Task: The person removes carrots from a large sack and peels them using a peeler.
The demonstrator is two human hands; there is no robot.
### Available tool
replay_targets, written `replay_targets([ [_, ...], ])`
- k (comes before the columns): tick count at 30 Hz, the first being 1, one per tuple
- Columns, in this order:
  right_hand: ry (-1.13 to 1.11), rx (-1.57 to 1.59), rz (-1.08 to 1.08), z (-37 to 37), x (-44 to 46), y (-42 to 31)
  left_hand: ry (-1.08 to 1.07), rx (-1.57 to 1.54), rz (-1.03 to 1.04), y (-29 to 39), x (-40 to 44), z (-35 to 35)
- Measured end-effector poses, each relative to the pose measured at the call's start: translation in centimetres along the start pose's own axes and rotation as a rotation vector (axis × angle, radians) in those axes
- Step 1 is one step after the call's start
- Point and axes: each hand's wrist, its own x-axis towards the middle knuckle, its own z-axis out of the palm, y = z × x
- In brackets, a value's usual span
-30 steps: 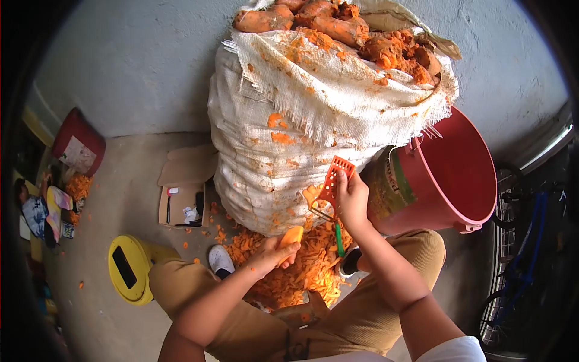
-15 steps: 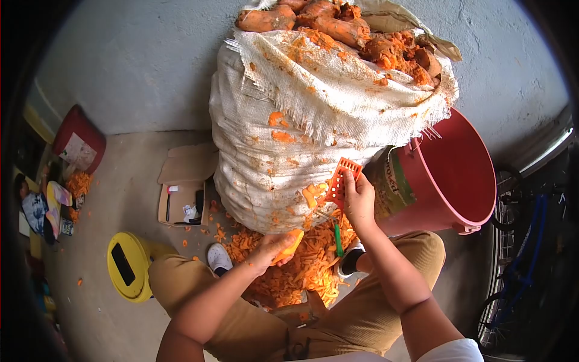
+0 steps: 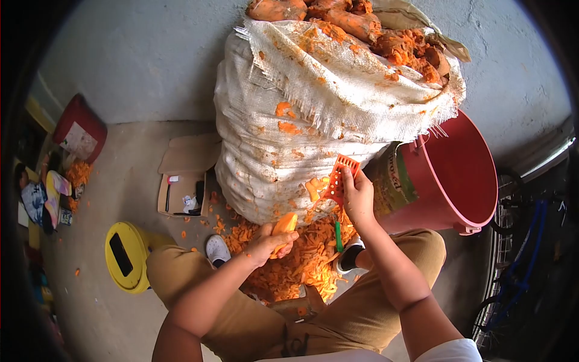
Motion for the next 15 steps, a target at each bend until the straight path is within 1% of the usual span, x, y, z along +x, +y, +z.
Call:
replay_targets([
  [5,0.025,0.047,-0.015,0.4,-0.3,-0.4,-0.011,-0.055,-0.041,0.4,0.0,-0.1],
  [9,0.0,0.048,-0.022,0.4,-0.3,-0.4,-0.035,-0.129,-0.056,0.4,0.0,-0.3],
  [12,-0.015,0.063,-0.016,0.3,-0.3,-0.4,0.001,-0.009,0.017,-0.3,0.7,-0.5],
  [15,-0.033,0.074,-0.02,0.3,-0.2,-0.1,0.008,0.086,-0.011,-0.6,0.7,-0.4],
])
